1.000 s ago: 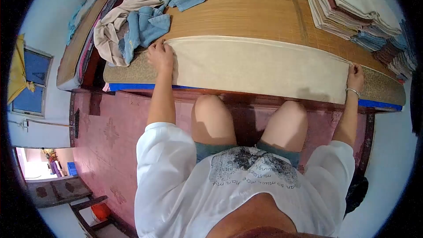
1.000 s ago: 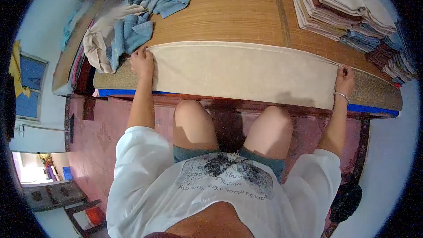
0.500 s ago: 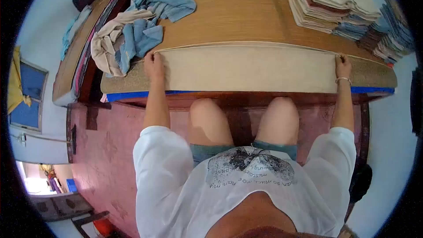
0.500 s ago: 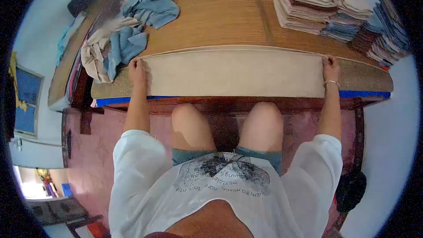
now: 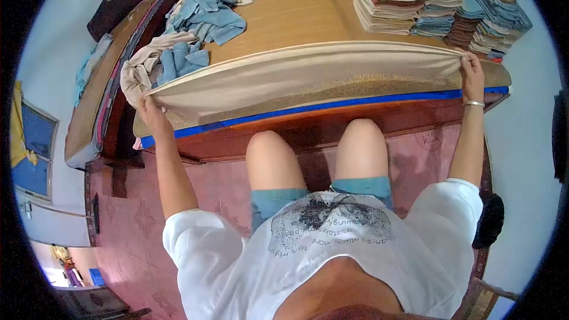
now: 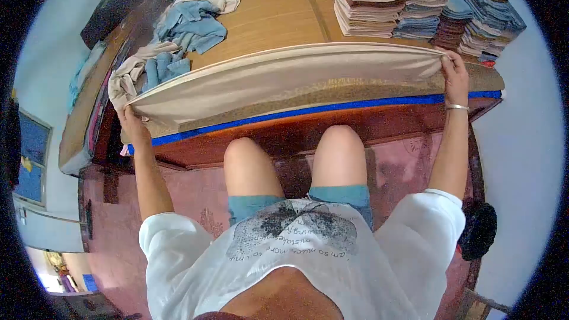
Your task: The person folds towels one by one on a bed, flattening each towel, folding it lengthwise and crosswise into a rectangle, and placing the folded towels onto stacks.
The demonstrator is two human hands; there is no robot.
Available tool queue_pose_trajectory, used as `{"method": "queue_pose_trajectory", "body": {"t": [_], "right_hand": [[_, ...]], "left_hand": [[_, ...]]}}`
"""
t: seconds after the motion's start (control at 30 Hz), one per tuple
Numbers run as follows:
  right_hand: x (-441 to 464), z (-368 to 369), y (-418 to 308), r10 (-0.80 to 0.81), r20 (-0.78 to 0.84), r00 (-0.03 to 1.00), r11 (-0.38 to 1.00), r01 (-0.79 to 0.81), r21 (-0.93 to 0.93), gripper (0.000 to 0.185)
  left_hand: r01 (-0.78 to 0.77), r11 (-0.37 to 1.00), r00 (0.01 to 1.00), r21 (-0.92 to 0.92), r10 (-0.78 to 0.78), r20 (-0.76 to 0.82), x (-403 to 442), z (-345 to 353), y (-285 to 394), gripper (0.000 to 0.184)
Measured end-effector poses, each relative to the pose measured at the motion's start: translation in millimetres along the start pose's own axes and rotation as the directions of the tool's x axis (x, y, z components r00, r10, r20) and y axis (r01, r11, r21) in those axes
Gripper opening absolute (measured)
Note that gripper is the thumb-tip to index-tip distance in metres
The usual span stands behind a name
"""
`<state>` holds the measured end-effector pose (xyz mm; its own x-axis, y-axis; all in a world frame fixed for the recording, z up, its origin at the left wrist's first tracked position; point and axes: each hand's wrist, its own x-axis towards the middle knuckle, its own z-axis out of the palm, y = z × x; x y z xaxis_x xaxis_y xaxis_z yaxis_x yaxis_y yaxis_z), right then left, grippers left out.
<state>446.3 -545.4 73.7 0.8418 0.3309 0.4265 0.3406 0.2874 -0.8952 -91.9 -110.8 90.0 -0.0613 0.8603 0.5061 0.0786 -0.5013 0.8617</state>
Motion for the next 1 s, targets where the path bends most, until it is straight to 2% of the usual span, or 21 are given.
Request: {"method": "queue_pose_trajectory", "body": {"t": [0.07, 0.13, 0.2, 0.27, 0.4, 0.47, 0.5, 0.53, 0.57, 0.63, 0.7, 0.73, 0.77, 0.8, 0.83, 0.87, 0.93, 1.0], "right_hand": [[7.1, -11.3, 8.1, 0.005, 0.101, 0.995, 0.995, 0.005, -0.101, 0.014], [5.1, -3.8, -5.0, -0.011, 0.089, 0.996, 0.998, 0.016, -0.058, 0.015], [5.0, 2.5, -7.6, 0.012, 0.013, 1.0, 1.0, -0.012, -0.014, 0.017], [8.3, 7.0, -1.7, -0.02, 0.032, 0.999, 1.0, 0.021, -0.021, 0.018], [17.9, 6.1, 17.0, -0.003, -0.001, 1.0, 0.987, 0.003, -0.161, 0.02], [25.5, 3.3, 36.7, 0.019, 0.074, 0.997, 0.955, 0.003, -0.296, 0.021], [33.4, 0.2, 53.1, -0.028, 0.105, 0.994, 0.901, 0.071, -0.428, 0.02], [37.9, 4.8, 65.6, -0.022, 0.103, 0.994, 0.9, 0.065, -0.432, 0.02], [41.4, 9.3, 79.0, -0.008, 0.12, 0.993, 0.904, 0.059, -0.424, 0.019], [52.4, 18.7, 113.2, 0.011, 0.136, 0.991, 0.906, 0.048, -0.42, 0.019], [63.4, 27.9, 153.3, 0.184, 0.049, 0.982, 0.924, -0.156, -0.348, 0.02], [63.3, 33.1, 164.1, 0.187, 0.048, 0.981, 0.923, -0.159, -0.351, 0.02], [63.4, 40.1, 176.3, 0.13, 0.004, 0.992, 0.81, -0.104, -0.577, 0.022], [63.8, 50.5, 184.2, 0.063, -0.024, 0.998, 0.64, -0.059, -0.767, 0.023], [56.5, 67.6, 162.3, 0.13, -0.082, 0.988, 0.446, -0.132, -0.885, 0.026], [58.5, 71.3, 162.1, 0.142, -0.081, 0.987, 0.44, -0.136, -0.888, 0.026], [56.2, 72.9, 168.7, 0.009, -0.036, 0.999, 0.45, -0.037, -0.892, 0.028], [59.6, 69.5, 174.4, 0.046, -0.038, 0.998, 0.449, -0.055, -0.892, 0.03]], "left_hand": [[0.004, 0.999, 0.999, 0.047, -0.002, -0.045, 5.6, -6.1, 2.3, 0.026], [-0.18, 0.97, 0.979, 0.161, 0.192, -0.063, 5.2, -7.2, 9.5, 0.027], [-0.2, 0.973, 0.976, 0.114, 0.208, -0.059, 11.1, -9.2, 2.7, 0.028], [-0.252, 0.938, 0.962, 0.24, 0.269, -0.04, 12.0, -8.3, 2.2, 0.03], [-0.267, 0.926, 0.962, 0.266, 0.27, 0.027, 12.9, 2.4, -12.1, 0.025], [-0.282, 0.907, 0.959, 0.312, 0.277, 0.059, 11.9, 9.1, -28.1, 0.025], [-0.273, 0.891, 0.962, 0.362, 0.25, 0.11, 18.9, 8.9, -52.3, 0.025], [-0.266, 0.872, 0.963, 0.411, 0.219, 0.158, 20.3, 14.7, -63.9, 0.026], [-0.162, 0.887, 0.985, 0.431, 0.123, 0.117, 18.0, 23.4, -78.5, 0.024], [-0.185, 0.855, 0.979, 0.485, 0.117, 0.167, 23.2, 41.6, -107.0, 0.024], [-0.212, 0.818, 0.97, 0.534, 0.111, 0.214, 24.6, 59.2, -133.1, 0.023], [-0.171, 0.785, 0.978, 0.596, 0.06, 0.202, 22.2, 69.6, -142.0, 0.024], [-0.13, 0.745, 0.983, 0.655, 0.008, 0.186, 20.8, 77.9, -150.5, 0.025], [-0.129, 0.743, 0.982, 0.657, 0.004, 0.189, 17.7, 85.8, -147.7, 0.025], [-0.116, 0.689, 0.986, 0.716, -0.009, 0.169, 12.2, 93.3, -136.8, 0.027], [-0.099, 0.627, 0.989, 0.773, -0.026, 0.148, 7.9, 97.4, -126.8, 0.028], [-0.06, 0.643, 0.982, 0.763, -0.101, 0.161, 6.0, 98.5, -118.0, 0.031], [-0.037, 0.63, 0.988, 0.775, -0.091, 0.121, 6.4, 99.2, -121.8, 0.033]]}}
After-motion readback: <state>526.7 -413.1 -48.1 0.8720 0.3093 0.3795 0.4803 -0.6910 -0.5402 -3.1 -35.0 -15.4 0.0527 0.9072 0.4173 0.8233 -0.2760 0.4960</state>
